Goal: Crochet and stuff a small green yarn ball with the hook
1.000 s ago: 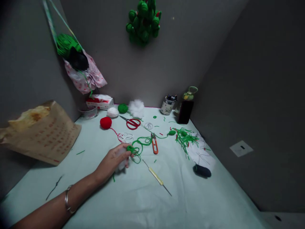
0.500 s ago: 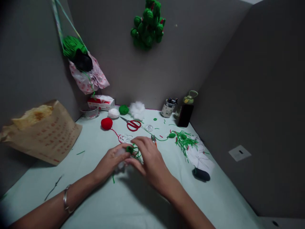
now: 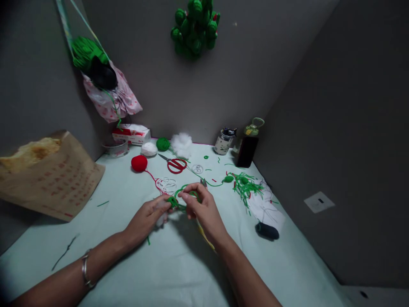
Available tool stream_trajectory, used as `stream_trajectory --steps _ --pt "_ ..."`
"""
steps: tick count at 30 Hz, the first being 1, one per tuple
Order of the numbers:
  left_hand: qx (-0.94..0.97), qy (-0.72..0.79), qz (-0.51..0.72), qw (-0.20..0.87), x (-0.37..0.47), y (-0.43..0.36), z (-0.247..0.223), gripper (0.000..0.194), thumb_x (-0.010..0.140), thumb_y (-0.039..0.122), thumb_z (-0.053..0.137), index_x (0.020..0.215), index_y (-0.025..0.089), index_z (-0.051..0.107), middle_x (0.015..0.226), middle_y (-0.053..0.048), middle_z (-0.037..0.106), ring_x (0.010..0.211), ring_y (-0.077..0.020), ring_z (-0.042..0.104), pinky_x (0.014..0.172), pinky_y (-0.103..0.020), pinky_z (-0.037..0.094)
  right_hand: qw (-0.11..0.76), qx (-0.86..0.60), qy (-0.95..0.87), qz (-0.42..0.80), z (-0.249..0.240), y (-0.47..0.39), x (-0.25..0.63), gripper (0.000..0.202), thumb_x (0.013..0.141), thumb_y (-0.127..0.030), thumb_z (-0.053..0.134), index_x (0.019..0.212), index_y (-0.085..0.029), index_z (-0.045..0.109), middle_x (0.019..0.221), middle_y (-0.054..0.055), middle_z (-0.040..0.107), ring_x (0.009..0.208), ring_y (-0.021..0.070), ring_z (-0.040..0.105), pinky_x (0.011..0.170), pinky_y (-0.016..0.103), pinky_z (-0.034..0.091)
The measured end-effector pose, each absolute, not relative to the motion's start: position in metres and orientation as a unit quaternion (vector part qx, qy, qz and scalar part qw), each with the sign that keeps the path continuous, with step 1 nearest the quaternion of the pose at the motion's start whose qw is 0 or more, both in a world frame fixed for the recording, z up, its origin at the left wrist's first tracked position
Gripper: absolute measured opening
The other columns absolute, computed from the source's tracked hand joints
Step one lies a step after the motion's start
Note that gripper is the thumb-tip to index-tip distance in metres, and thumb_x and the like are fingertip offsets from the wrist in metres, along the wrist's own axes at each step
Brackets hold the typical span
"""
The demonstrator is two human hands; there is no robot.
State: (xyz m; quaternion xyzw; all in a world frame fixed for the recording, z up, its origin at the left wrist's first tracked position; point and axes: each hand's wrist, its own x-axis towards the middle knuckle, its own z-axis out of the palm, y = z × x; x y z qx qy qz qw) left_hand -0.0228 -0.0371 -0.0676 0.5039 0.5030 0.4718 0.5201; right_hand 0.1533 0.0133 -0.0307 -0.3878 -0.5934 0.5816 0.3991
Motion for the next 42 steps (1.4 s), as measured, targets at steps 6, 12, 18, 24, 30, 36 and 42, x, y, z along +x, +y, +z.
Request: stream_trajectory --steps 6,12,18,24,30,36,42 --pt "0.521 0.501 0.484 0.494 -0.025 -0.036 -0.070 0.021 0.086 0.043 0.068 0.094 0.023 0.070 0.086 -0.002 0.068 0.075 -0.0199 0.059 0.071 -0.029 0.046 0.264 -0.403 -0.756 0.443 -0.041 0.014 0.153 0.022 0.090 -0.032 0.057 0.072 -0.019 0.063 0.064 -0.003 0.051 0.061 0.0126 0.043 0.058 0.026 0.032" --pt "0.463 0.529 0.505 0.501 -0.027 -0.033 -0.068 0.038 0.083 0.048 0.071 0.110 0.025 0.058 0.088 0.001 0.063 0.080 -0.0202 0.056 0.074 -0.029 0.044 0.259 -0.420 -0.746 0.447 -0.049 0.014 0.151 0.017 0.081 -0.025 0.060 0.067 -0.017 0.065 0.060 -0.004 0.055 0.058 0.0114 0.045 0.057 0.024 0.032" --pt "0.375 0.498 0.511 0.591 -0.022 -0.043 -0.049 0.026 0.091 0.035 0.046 0.115 0.026 0.052 0.089 0.001 0.062 0.070 -0.0157 0.054 0.059 -0.024 0.041 0.362 -0.481 -0.702 0.381 -0.060 0.015 0.144 0.022 0.084 -0.032 0.056 0.068 -0.018 0.059 0.065 0.000 0.059 0.062 0.0139 0.051 0.061 0.026 0.037" --pt "0.340 0.458 0.546 0.614 -0.018 -0.040 -0.047 0.032 0.070 0.019 0.063 0.102 0.020 0.060 0.089 0.000 0.066 0.079 -0.0125 0.059 0.072 -0.020 0.046 0.407 -0.469 -0.682 0.386 -0.067 0.015 0.138 0.014 0.083 -0.033 0.056 0.080 -0.020 0.060 0.067 -0.001 0.062 0.057 0.0151 0.057 0.057 0.026 0.043" --pt "0.357 0.443 0.552 0.609 -0.018 -0.032 -0.058 0.032 0.061 0.019 0.075 0.090 0.016 0.064 0.071 0.001 0.067 0.063 -0.0130 0.057 0.060 -0.022 0.045 0.438 -0.443 -0.683 0.381 -0.065 0.015 0.136 0.015 0.082 -0.032 0.060 0.079 -0.019 0.064 0.072 0.003 0.067 0.066 0.0172 0.062 0.063 0.027 0.049" --pt "0.366 0.465 0.603 0.535 -0.013 -0.032 -0.063 0.032 0.061 0.018 0.078 0.089 0.019 0.062 0.077 0.003 0.067 0.071 -0.0139 0.060 0.067 -0.023 0.047 0.441 -0.408 -0.714 0.359 -0.068 0.012 0.136 0.014 0.082 -0.026 0.062 0.076 -0.019 0.073 0.078 0.006 0.074 0.075 0.0202 0.067 0.069 0.030 0.050" --pt "0.374 0.483 0.597 0.520 -0.017 -0.029 -0.065 0.026 0.060 0.018 0.075 0.085 0.018 0.065 0.074 0.002 0.068 0.072 -0.0162 0.063 0.067 -0.025 0.048 0.426 -0.387 -0.744 0.341 -0.067 0.012 0.138 0.018 0.085 -0.021 0.061 0.084 -0.019 0.079 0.085 0.008 0.079 0.077 0.0215 0.070 0.073 0.031 0.054"
